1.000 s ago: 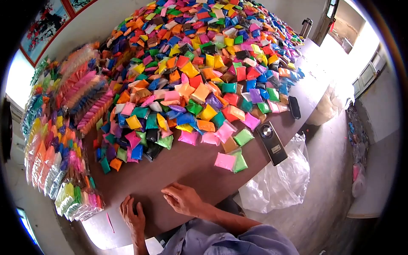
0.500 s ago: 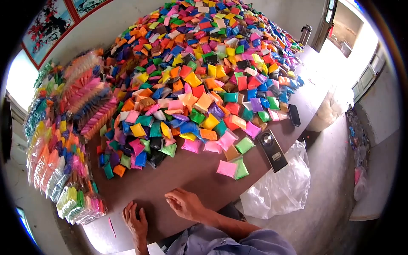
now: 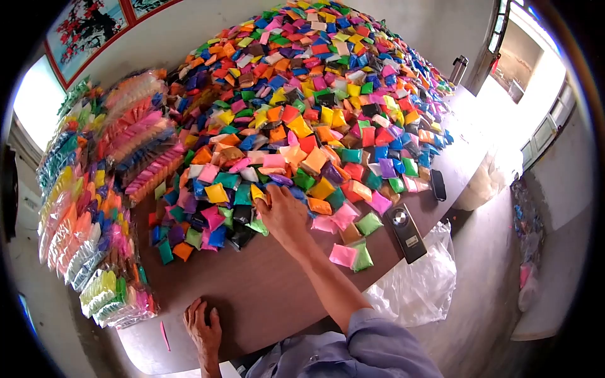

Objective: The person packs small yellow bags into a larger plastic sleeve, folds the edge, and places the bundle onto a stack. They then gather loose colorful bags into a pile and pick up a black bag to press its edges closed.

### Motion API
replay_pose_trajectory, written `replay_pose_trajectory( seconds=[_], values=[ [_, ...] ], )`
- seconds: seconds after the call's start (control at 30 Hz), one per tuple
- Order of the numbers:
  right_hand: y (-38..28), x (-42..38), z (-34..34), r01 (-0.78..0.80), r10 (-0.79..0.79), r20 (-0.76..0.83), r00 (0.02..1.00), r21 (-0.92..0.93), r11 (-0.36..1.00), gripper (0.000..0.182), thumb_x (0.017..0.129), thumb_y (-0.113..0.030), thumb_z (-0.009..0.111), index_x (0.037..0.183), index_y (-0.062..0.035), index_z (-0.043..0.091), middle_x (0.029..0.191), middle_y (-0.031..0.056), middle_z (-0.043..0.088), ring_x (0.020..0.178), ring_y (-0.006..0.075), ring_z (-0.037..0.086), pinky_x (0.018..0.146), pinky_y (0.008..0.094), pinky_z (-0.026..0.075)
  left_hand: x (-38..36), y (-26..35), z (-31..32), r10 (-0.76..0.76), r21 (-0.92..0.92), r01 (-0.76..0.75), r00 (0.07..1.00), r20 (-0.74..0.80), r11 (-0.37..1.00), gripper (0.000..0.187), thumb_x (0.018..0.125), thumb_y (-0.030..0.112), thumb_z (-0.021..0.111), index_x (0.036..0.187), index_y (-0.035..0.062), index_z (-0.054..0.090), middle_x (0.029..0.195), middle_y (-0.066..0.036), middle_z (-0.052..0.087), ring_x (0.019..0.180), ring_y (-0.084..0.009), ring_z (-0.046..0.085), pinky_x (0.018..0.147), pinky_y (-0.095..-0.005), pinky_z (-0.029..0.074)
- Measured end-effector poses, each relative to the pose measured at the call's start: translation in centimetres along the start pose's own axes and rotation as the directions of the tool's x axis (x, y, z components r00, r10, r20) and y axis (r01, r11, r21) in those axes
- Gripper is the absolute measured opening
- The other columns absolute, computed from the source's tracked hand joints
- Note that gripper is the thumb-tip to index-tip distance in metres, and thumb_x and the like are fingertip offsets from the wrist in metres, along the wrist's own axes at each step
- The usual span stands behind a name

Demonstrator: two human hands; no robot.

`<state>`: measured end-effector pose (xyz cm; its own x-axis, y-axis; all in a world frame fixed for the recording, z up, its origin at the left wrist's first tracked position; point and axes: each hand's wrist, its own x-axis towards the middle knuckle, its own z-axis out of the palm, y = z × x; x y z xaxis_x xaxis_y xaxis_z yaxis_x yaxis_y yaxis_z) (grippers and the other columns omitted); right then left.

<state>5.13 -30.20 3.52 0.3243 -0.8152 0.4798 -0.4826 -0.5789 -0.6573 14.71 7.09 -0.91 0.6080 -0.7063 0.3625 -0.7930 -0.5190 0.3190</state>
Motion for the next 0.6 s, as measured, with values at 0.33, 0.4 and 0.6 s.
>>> replay_pose_trajectory(
  seconds=[0.33,0.4,0.6],
  values=[
    [1.5,-1.3,2.7,0.047,-0.04,-0.12,0.992,0.055,0.997,0.014,0.091,-0.023,0.08,0.103,-0.015,0.079,0.089,0.0067,0.072,0.079,0.0305,0.073,0.064,0.0437,0.057,0.3,0.4,-0.5,0.008,-0.025,-0.008,1.0,-0.014,1.0,0.031,0.09,0.014,0.081,0.118,0.0021,0.074,0.134,-0.014,0.07,0.124,-0.0375,0.063,0.108,-0.0516,0.048],
    [0.6,-1.8,1.4,0.036,-0.017,-0.127,0.992,0.151,0.988,0.014,0.092,-0.018,0.082,0.105,-0.0116,0.08,0.088,0.0085,0.071,0.083,0.03,0.073,0.066,0.0439,0.059,0.2,0.4,-0.6,0.004,-0.028,-0.005,1.0,-0.013,1.0,0.032,0.09,0.014,0.081,0.118,0.0023,0.073,0.134,-0.014,0.07,0.124,-0.0374,0.063,0.108,-0.0518,0.048],
    [-0.7,-7.8,-2.0,-0.085,0.079,0.034,0.996,0.567,0.82,0.016,0.103,-0.012,0.075,0.114,-0.0009,0.073,0.08,0.0011,0.063,0.076,0.011,0.065,0.067,0.0262,0.053,0.4,0.4,-0.6,0.008,-0.023,-0.008,1.0,-0.013,1.0,0.032,0.09,0.012,0.081,0.119,0.0019,0.074,0.135,-0.014,0.07,0.125,-0.0372,0.062,0.109,-0.0516,0.048]
  ],
)
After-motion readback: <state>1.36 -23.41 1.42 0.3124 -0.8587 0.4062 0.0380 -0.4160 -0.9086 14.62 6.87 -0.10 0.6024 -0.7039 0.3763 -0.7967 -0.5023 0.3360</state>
